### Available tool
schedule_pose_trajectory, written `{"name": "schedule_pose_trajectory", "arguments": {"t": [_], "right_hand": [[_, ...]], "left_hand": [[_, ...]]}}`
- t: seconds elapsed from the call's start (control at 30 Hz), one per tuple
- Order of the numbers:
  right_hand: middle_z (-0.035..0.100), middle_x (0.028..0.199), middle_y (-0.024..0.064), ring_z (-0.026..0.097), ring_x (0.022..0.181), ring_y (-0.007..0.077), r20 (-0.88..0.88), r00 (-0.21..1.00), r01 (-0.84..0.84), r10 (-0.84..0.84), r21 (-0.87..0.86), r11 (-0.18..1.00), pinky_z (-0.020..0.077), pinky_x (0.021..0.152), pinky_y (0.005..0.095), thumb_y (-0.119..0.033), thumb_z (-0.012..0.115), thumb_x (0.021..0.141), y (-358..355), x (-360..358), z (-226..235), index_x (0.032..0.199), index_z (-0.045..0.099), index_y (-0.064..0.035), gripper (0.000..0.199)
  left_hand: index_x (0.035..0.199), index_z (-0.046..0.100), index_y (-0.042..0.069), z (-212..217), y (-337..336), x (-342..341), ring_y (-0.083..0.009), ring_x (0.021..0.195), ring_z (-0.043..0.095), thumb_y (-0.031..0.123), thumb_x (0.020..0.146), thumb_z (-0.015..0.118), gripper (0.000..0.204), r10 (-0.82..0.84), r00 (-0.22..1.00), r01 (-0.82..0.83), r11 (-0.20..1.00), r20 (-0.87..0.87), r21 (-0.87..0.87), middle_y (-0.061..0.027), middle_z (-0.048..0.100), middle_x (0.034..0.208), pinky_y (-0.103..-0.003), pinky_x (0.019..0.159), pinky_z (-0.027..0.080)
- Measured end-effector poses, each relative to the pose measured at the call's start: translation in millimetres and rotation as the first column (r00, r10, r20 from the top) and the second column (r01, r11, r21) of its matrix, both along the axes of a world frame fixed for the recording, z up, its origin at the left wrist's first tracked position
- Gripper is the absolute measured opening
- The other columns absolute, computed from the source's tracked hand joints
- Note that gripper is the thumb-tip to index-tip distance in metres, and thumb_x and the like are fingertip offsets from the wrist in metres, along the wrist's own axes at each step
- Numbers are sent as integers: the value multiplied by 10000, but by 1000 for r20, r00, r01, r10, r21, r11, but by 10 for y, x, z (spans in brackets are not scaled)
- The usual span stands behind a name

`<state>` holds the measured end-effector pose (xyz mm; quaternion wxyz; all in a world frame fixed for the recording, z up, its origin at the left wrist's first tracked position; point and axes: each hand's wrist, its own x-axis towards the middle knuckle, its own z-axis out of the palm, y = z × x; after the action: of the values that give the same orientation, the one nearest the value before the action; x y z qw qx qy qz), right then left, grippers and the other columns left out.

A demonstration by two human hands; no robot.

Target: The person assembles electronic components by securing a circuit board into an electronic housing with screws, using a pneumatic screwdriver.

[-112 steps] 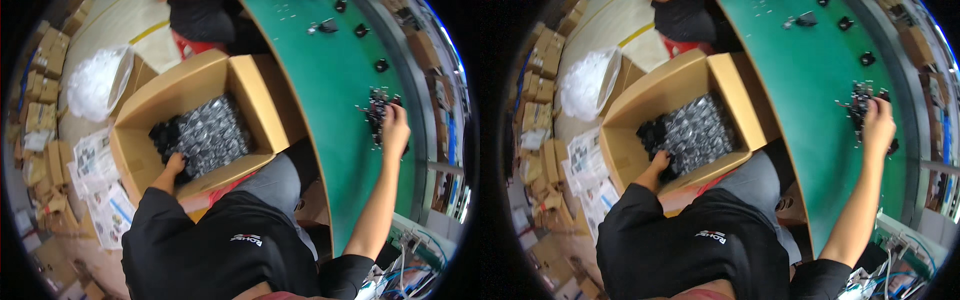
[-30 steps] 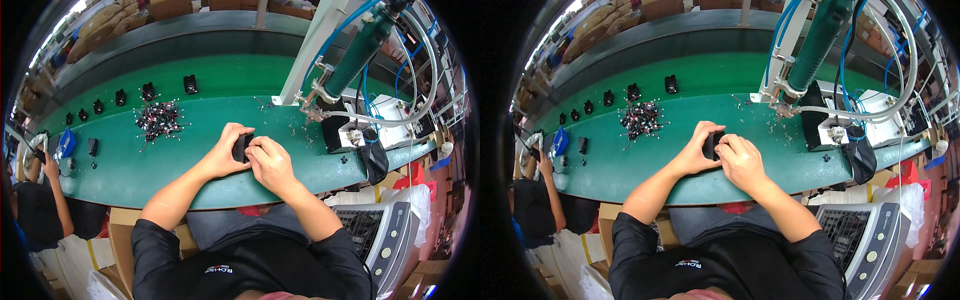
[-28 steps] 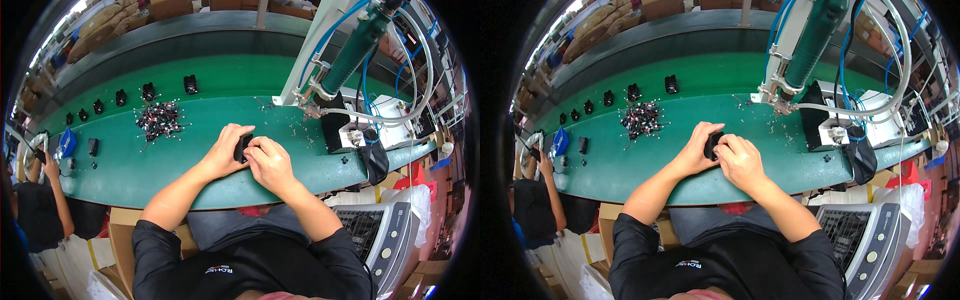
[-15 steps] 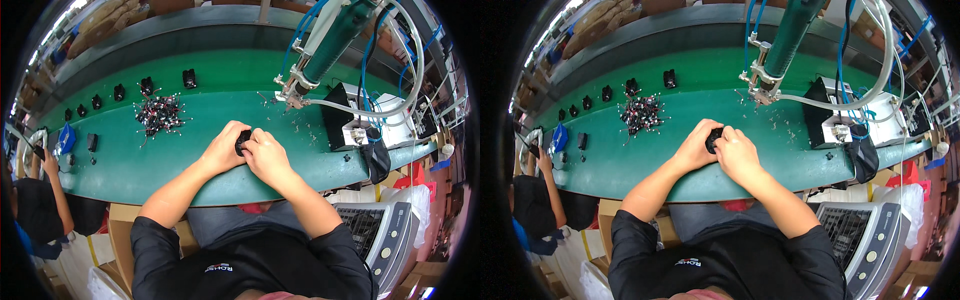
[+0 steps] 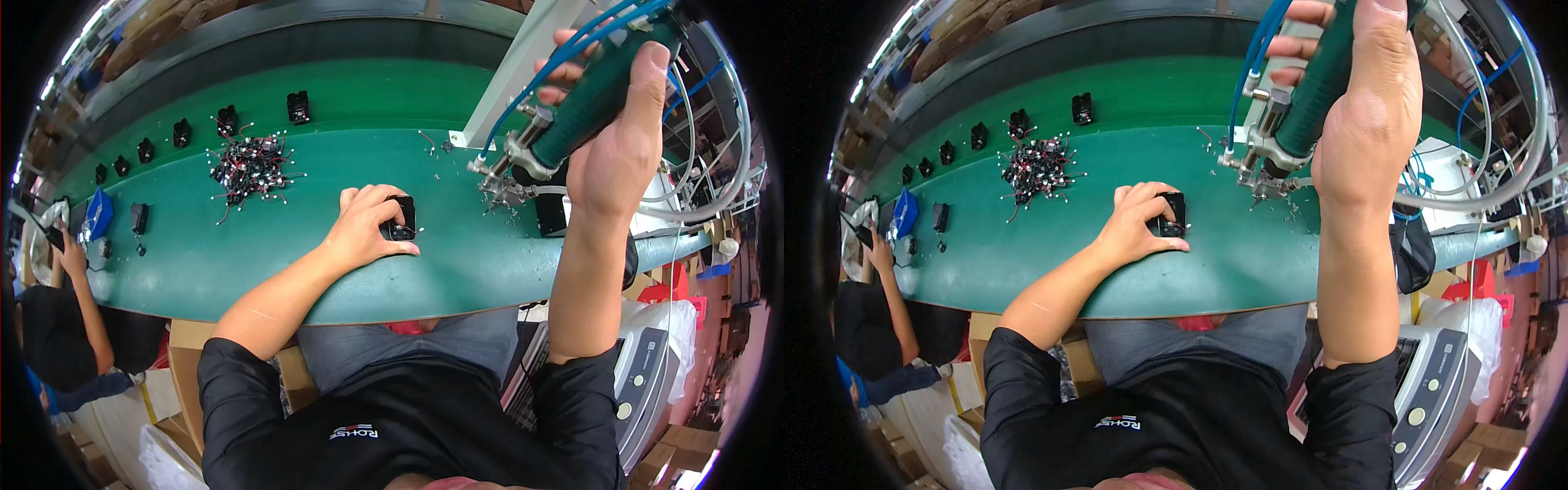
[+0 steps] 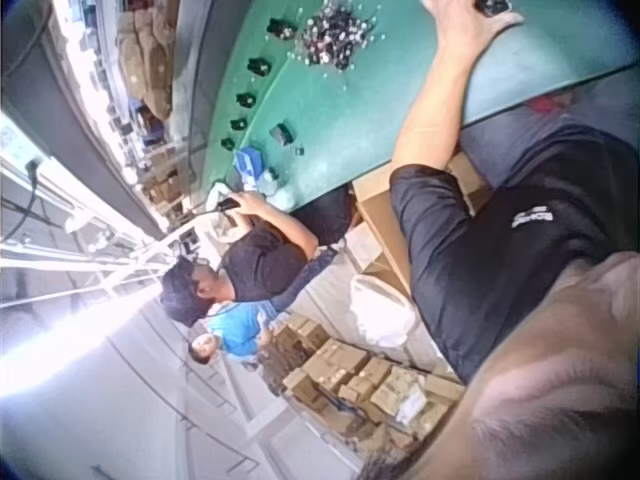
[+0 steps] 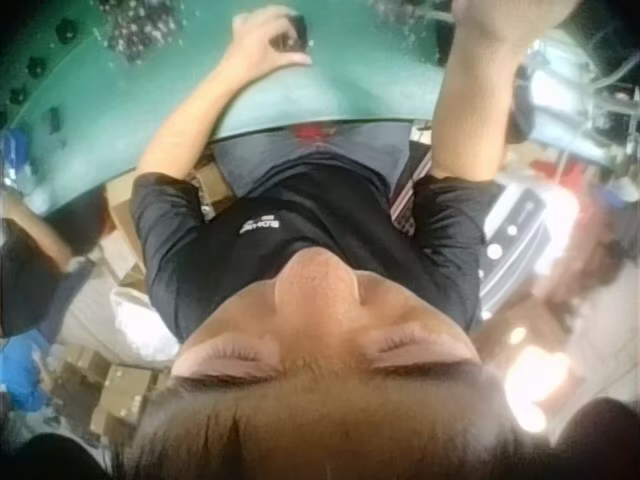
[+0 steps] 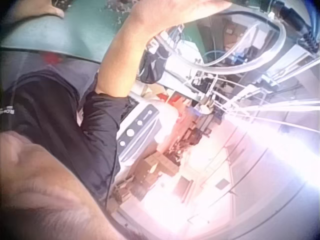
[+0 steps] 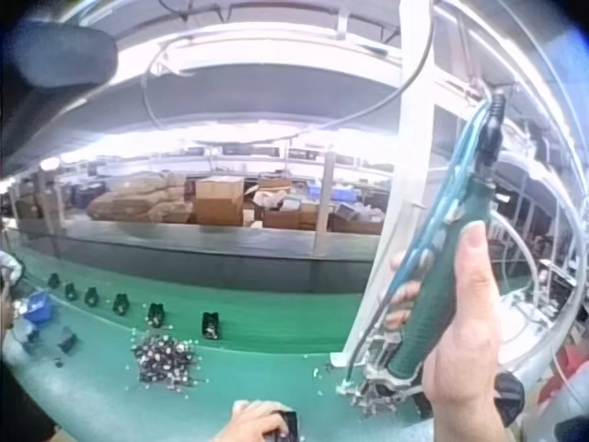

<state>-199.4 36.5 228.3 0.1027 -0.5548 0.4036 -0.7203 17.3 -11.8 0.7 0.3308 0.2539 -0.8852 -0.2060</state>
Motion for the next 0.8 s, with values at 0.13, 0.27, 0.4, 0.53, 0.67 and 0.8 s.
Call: {"name": "schedule_pose_trajectory", "arguments": {"t": [0.13, 0.27, 0.4, 0.53, 0.67, 0.8], "right_hand": [[693, 959, 134, 658, 702, 164, 143, 970, -204, 196, 46, 978, 522, 595, 282, -678, 205, 1044, -15, 37, -157, 1326, 498, 0, 790], [659, 964, 114, 667, 630, 172, 145, 976, -180, 161, 132, 975, 529, 567, 287, -793, 244, 967, 14, 287, -377, 1170, 540, -14, 858], [677, 970, 134, 640, 748, 123, 58, 964, -264, 260, 76, 962, 533, 704, 247, -690, 317, 1026, 80, 315, -540, 1388, 466, 46, 834], [648, 923, 106, 600, 747, 143, 51, 989, -140, 135, 109, 984, 531, 710, 299, -565, 441, 1053, 132, 400, -601, 1375, 479, 67, 711], [630, 852, 96, 590, 718, 146, 59, 978, -211, 202, 231, 950, 526, 678, 293, -657, 366, 1034, 136, 440, -426, 1359, 482, 72, 807], [597, 739, 96, 565, 646, 153, 149, 960, -250, 237, 73, 966, 481, 589, 274, -808, 173, 958, 47, 569, -526, 1309, 480, 97, 1019]], "left_hand": [[804, 655, 116, 8, 19, 5, -274, 1097, 577, 417, 578, 947, 476, 15, 1000, -15, 999, 21, 30, -64, 645, 1221, -413, 949, 355], [783, 664, 115, -13, 19, 0, -275, 1078, 573, 399, 572, 955, 458, 17, 1000, -18, 997, 14, 81, -66, 646, 1214, -417, 948, 359], [714, 661, 101, 4, 39, -27, -279, 1063, 567, 376, 571, 967, 435, 37, 999, -38, 989, 14, 145, -68, 647, 1195, -407, 934, 373], [699, 670, 88, 11, 38, -39, -286, 1045, 565, 367, 577, 971, 428, 50, 999, -50, 986, 3, 162, -65, 645, 1178, -401, 920, 387], [746, 688, 88, -22, 31, -43, -283, 1037, 563, 380, 581, 969, 438, 53, 998, -56, 987, 25, 153, -63, 643, 1187, -417, 917, 395], [833, 716, 106, 19, 61, -83, -266, 1017, 558, 390, 611, 946, 427, 59, 998, -61, 991, 19, 120, -48, 650, 1155, -396, 907, 373]]}}
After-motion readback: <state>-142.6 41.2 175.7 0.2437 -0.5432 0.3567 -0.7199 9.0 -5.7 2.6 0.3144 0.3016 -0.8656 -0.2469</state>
